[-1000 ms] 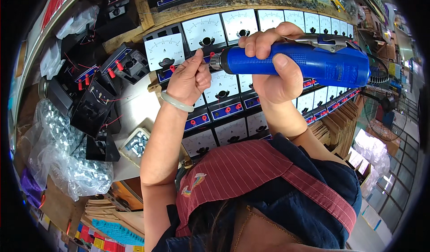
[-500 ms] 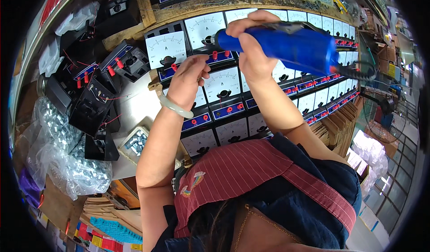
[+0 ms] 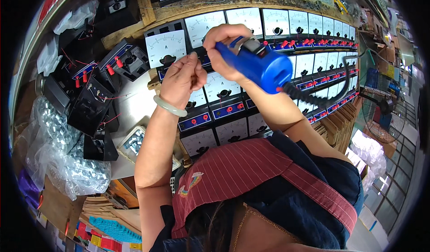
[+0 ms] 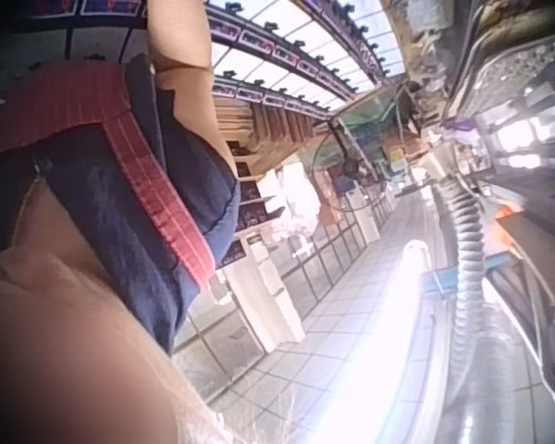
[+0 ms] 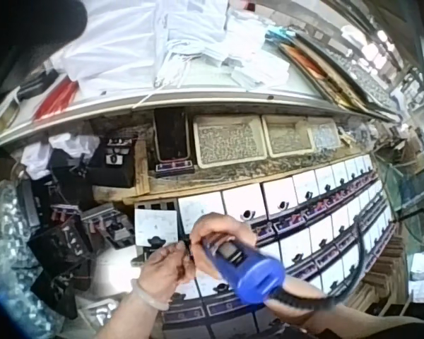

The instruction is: Assembling analog meters on a workbench using an electric screwdriver.

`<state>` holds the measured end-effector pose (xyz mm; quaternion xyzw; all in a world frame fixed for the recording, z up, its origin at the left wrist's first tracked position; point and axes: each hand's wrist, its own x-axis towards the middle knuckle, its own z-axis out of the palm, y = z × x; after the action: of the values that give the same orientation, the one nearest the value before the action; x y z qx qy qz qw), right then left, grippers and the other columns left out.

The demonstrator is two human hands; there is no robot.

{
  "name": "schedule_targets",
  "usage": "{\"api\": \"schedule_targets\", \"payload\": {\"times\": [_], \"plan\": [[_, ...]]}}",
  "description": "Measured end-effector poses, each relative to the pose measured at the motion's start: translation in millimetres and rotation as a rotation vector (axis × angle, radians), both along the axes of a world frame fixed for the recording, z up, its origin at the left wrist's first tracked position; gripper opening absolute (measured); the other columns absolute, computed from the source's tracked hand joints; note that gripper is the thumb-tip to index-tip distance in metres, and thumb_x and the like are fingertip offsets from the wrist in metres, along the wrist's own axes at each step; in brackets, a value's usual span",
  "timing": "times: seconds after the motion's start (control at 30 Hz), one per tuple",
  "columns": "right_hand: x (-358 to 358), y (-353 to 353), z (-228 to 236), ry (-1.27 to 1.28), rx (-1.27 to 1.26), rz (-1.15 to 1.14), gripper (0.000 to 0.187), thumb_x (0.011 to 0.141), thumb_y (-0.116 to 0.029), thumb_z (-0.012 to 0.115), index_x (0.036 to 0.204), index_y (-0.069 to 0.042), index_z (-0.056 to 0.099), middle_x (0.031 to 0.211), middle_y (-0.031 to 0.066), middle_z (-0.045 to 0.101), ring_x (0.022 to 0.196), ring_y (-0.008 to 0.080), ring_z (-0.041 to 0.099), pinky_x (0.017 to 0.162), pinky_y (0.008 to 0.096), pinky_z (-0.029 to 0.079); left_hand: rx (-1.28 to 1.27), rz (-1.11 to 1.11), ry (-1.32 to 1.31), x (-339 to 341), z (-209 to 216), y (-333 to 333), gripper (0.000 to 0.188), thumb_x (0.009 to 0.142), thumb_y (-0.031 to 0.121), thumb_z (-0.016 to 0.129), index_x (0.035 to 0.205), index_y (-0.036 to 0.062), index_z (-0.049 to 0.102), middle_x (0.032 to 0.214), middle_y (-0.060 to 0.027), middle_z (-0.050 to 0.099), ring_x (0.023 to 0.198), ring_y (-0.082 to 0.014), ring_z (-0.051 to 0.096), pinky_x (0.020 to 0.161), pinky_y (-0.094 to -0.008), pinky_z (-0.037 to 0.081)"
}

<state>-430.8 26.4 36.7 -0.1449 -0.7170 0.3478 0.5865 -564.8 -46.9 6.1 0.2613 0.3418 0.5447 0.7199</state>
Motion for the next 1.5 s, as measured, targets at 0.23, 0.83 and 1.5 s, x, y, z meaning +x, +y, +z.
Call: {"api": "schedule_targets", "payload": {"times": [0.23,0.83,1.5], "plan": [[14.7,-18.2,33.6,0.214,-0.250,0.043,0.032,0.074,0.000,0.056,0.103,0.000,0.044,0.079,0.0111,0.058,0.073,0.0180,0.056,0.073,0.0326,0.046,-0.052,0.136,-0.070,2.2,-4.0,-9.5,0.024,0.094,0.026,0.050,0.077,0.0083,0.049,0.055,0.0014,0.038,0.049,-0.0081,0.033,0.045,-0.0218,0.026],[5.2,-49.8,69.2,0.427,-0.274,0.322,0.043,0.075,-0.007,0.058,0.112,-0.001,0.039,0.079,0.0131,0.057,0.075,0.0234,0.055,0.077,0.0404,0.044,0.068,0.142,0.243,-21.2,18.6,-16.4,0.030,0.093,0.034,0.050,0.091,0.0039,0.053,0.057,-0.0007,0.047,0.051,-0.0112,0.040,0.049,-0.0235,0.034],[-54.4,-5.4,12.9,0.015,-0.138,0.012,0.039,0.073,0.002,0.055,0.109,0.004,0.041,0.080,0.0147,0.060,0.077,0.0225,0.058,0.076,0.0344,0.047,0.481,0.267,1.726,-94.1,-10.4,38.5,0.061,0.075,0.027,0.069,0.130,0.0248,0.044,0.070,-0.0109,0.058,0.066,-0.0299,0.060,0.058,-0.0402,0.047]]}}
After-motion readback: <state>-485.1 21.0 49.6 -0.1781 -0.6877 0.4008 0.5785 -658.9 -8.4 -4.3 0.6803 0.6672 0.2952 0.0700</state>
